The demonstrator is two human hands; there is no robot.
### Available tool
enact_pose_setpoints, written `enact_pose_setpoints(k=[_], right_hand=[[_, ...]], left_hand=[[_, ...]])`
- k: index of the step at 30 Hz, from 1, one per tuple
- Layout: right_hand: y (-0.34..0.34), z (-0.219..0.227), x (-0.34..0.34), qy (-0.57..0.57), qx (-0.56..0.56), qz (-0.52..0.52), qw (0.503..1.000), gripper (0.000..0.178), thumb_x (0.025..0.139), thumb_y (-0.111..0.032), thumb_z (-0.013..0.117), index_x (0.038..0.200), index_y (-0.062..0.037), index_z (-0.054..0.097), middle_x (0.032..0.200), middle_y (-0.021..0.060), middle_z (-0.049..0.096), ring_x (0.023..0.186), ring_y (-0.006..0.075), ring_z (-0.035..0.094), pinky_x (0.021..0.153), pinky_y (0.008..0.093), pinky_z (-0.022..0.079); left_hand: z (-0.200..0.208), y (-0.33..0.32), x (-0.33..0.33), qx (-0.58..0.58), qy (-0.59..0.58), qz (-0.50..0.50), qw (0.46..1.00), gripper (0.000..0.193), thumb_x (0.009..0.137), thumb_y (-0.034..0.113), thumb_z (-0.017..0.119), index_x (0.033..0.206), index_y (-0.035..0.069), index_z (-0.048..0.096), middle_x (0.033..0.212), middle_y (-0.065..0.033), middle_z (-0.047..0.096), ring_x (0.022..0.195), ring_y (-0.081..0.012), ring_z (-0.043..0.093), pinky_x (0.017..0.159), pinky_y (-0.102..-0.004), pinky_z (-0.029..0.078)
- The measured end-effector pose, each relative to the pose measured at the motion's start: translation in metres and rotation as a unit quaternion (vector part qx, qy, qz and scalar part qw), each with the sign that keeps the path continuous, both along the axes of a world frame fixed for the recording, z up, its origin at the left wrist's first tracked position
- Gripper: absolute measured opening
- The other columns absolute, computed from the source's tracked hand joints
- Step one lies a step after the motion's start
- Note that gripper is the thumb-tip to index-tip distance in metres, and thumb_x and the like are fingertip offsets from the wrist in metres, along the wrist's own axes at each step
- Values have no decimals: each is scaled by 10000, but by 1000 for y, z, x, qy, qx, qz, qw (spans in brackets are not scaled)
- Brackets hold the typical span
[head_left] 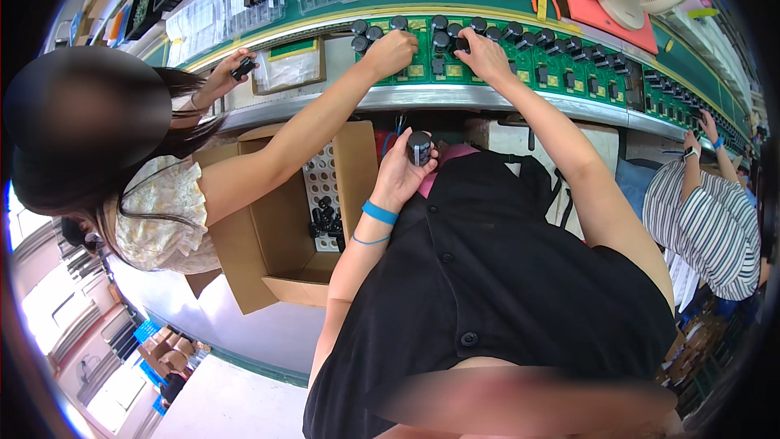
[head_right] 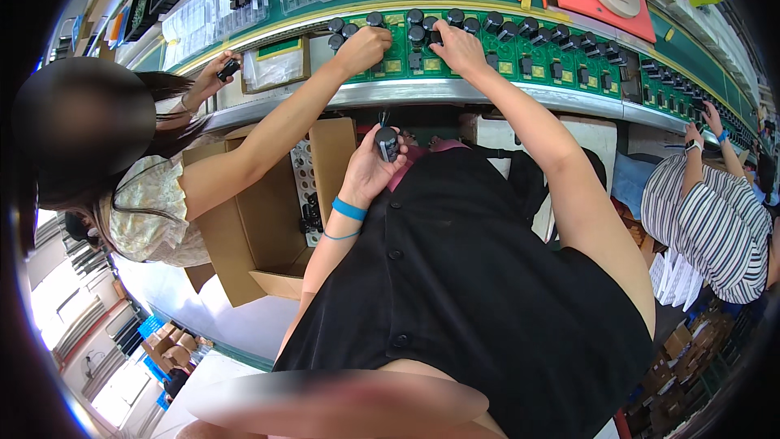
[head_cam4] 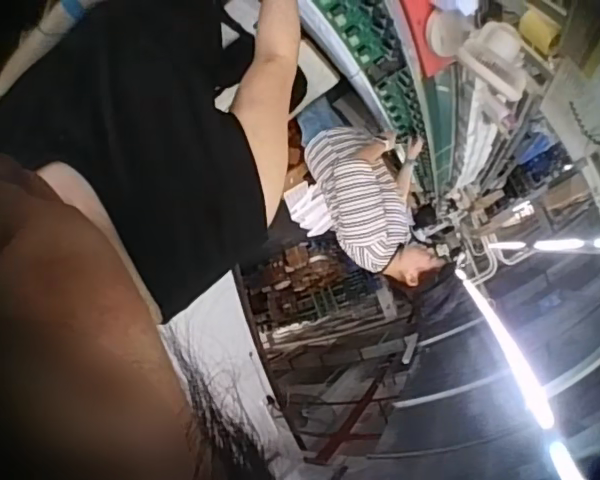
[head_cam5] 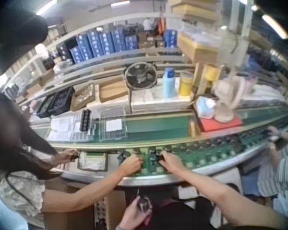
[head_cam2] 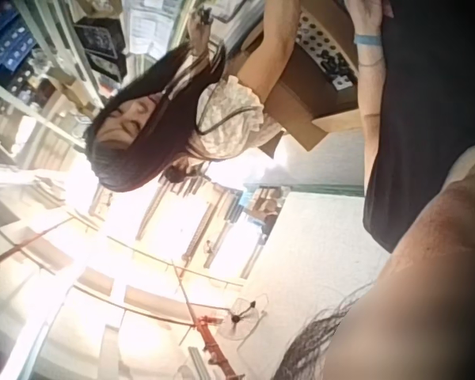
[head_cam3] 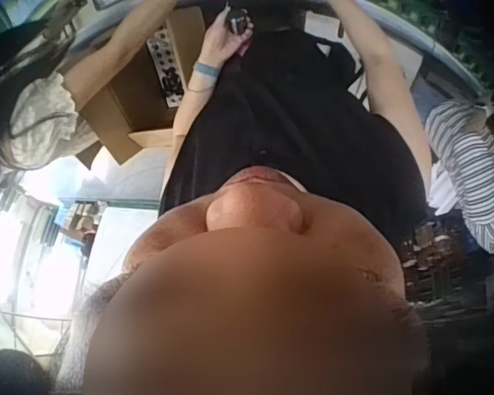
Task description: Assemble electronic components onto a printed circuit board on a production line.
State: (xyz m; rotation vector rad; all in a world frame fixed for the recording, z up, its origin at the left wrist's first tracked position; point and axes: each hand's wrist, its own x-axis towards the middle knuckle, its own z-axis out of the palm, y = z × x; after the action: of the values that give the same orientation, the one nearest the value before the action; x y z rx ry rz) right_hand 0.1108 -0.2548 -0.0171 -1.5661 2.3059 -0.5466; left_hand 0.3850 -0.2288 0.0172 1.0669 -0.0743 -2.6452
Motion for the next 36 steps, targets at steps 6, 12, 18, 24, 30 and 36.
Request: enact_pose_setpoints(k=[6, 12, 18, 24, 30, 36], right_hand=[[-2, -1, -1, 29, 11, -14, 999, 352, 750, -224, 677, 1011, -65, 502, 771, 135, 638, 765, 330, 622, 635, 433, 481], [-2, -2, 0, 55, 18, -17, 998, 347, 761, -254, 664, 991, -50, 504, 773, 144, 643, 741, 335, 629, 614, 437, 491], [-1, -1, 10, 127, 65, -3, 990, 378, 786, -347, 628, 943, -45, 463, 706, 149, 632, 637, 315, 634, 521, 412, 493], [12, 26, 18, 162, 67, 51, 983, 366, 806, -342, 611, 999, -58, 482, 851, 128, 637, 776, 272, 629, 580, 376, 502], [41, 68, 76, -392, 104, 270, 873, 395, 805, -174, 640, 1187, -134, 546, 823, 14, 590, 642, 79, 509, 578, 248, 431], [51, 61, 94, -521, 87, 188, 828, 424, 796, -188, 686, 1170, -66, 529, 822, -37, 526, 651, 36, 416, 585, 194, 370]], left_hand=[[8, 1, -6, -10, 13, 0, 1000, 403, 934, 402, 424, 1041, 31, 540, 816, -89, 568, 732, -192, 565, 594, -285, 461], [7, -2, -6, -39, 21, -17, 999, 428, 928, 448, 408, 1035, 54, 538, 826, -68, 573, 726, -174, 563, 587, -277, 453], [12, -3, -9, -50, 18, -18, 998, 427, 929, 449, 403, 1032, 57, 538, 829, -67, 573, 714, -169, 553, 565, -264, 433], [15, -5, -7, -65, -12, -3, 998, 383, 960, 392, 354, 1007, 59, 535, 770, -77, 567, 622, -159, 522, 473, -226, 343], [10, -2, -12, -91, -72, 4, 993, 374, 977, 365, 301, 974, 43, 490, 722, -71, 530, 538, -150, 473, 383, -205, 284], [11, -8, -17, -104, -48, -13, 993, 335, 978, 361, 290, 1006, 72, 459, 688, -54, 509, 466, -123, 463, 346, -207, 272]])
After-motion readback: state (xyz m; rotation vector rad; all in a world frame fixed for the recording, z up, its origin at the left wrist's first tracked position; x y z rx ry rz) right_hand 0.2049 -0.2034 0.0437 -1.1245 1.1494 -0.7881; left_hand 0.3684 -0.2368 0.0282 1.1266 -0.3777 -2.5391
